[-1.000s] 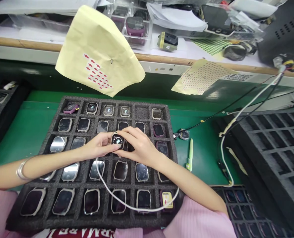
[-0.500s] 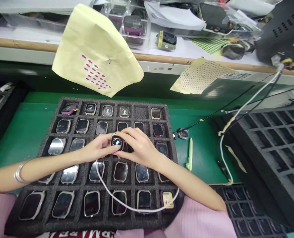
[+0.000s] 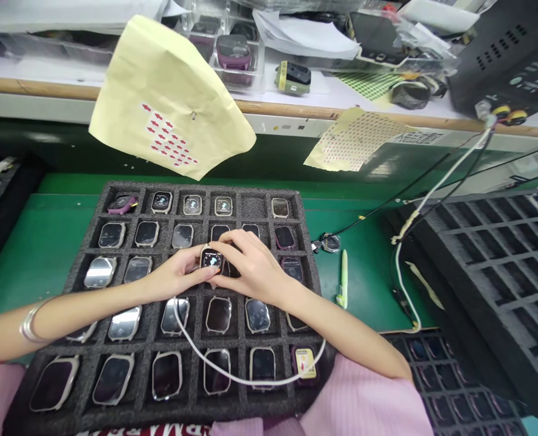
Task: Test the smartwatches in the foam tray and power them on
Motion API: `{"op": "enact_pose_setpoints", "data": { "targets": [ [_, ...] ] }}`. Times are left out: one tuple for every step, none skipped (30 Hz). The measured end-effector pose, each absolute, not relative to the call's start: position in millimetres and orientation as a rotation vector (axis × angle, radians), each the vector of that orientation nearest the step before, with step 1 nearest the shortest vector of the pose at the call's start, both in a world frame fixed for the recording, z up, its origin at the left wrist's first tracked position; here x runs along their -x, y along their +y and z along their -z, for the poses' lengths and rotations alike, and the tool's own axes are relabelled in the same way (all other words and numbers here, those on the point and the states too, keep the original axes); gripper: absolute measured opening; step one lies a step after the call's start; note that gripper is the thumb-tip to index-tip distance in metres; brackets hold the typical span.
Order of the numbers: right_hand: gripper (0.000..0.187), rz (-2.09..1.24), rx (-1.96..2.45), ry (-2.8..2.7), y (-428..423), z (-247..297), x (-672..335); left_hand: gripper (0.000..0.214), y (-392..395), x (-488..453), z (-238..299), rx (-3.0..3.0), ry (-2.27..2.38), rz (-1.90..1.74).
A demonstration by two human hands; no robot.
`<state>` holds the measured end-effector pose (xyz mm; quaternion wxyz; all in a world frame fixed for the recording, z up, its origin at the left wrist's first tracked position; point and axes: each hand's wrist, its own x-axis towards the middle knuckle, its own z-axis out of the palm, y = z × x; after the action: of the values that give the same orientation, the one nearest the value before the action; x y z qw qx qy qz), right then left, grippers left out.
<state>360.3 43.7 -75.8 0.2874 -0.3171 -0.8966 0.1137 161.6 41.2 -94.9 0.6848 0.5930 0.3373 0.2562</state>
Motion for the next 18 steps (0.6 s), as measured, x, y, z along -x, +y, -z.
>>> {"op": "enact_pose_setpoints", "data": {
  "targets": [
    [0.042,-0.304,0.850,-2.396,43.1,75.5,-360.0,0.029,41.1,-161.8,95.2,-1.328,0.753,-0.576],
    [0.042,-0.303,0.850,-2.397,42.6,74.6,-359.9,0.029,40.9,-162.1,95.6,-1.327,0.748,-0.579],
    [0.042,-0.302,0.848,-2.399,42.4,73.0,-360.2,0.029,40.8,-162.3,95.9,-1.325,0.741,-0.584],
    [0.041,-0.307,0.843,-2.401,43.2,70.8,-361.0,0.029,40.6,-162.6,96.2,-1.321,0.734,-0.587],
    [0.040,-0.326,0.833,-2.399,45.4,68.0,-362.8,0.031,40.5,-162.8,96.5,-1.315,0.727,-0.581],
    [0.040,-0.361,0.826,-2.390,49.5,65.0,-365.5,0.034,40.5,-163.1,96.7,-1.306,0.725,-0.564],
    [0.039,-0.402,0.833,-2.364,56.0,62.2,-369.4,0.038,40.4,-163.3,96.8,-1.295,0.725,-0.540],
    [0.038,-0.436,0.861,-2.318,64.7,60.0,-374.3,0.042,40.4,-163.5,96.9,-1.282,0.726,-0.515],
    [0.037,-0.455,0.911,-2.260,75.5,58.9,-380.3,0.046,40.4,-163.8,97.0,-1.269,0.726,-0.492],
    [0.036,-0.442,0.988,-2.196,87.6,58.9,-386.9,0.047,40.4,-164.0,97.1,-1.257,0.726,-0.477],
    [0.034,-0.399,1.074,-2.147,100.1,60.1,-393.9,0.048,40.3,-164.2,97.2,-1.247,0.728,-0.473],
    [0.032,-0.354,1.161,-2.142,112.1,62.3,-401.1,0.046,40.2,-164.4,97.4,-1.241,0.732,-0.477],
    [0.032,-0.322,1.237,-2.199,122.5,64.8,-408.1,0.044,40.1,-164.6,97.6,-1.238,0.736,-0.483],
    [0.034,-0.300,1.294,-2.262,130.7,67.0,-414.9,0.043,39.9,-164.7,97.8,-1.238,0.739,-0.488],
    [0.038,-0.303,1.320,-2.328,136.5,68.5,-421.4,0.042,39.6,-164.8,98.1,-1.240,0.741,-0.492],
    [0.043,-0.325,1.323,-2.390,139.8,68.8,-427.9,0.042,39.4,-164.9,98.5,-1.240,0.739,-0.496],
    [0.047,-0.352,1.309,-2.429,141.2,67.6,-434.6,0.042,39.1,-164.9,98.9,-1.241,0.736,-0.497],
    [0.047,-0.369,1.296,-2.454,141.4,65.3,-441.5,0.042,38.8,-164.8,99.3,-1.242,0.733,-0.496]
  ]
}}
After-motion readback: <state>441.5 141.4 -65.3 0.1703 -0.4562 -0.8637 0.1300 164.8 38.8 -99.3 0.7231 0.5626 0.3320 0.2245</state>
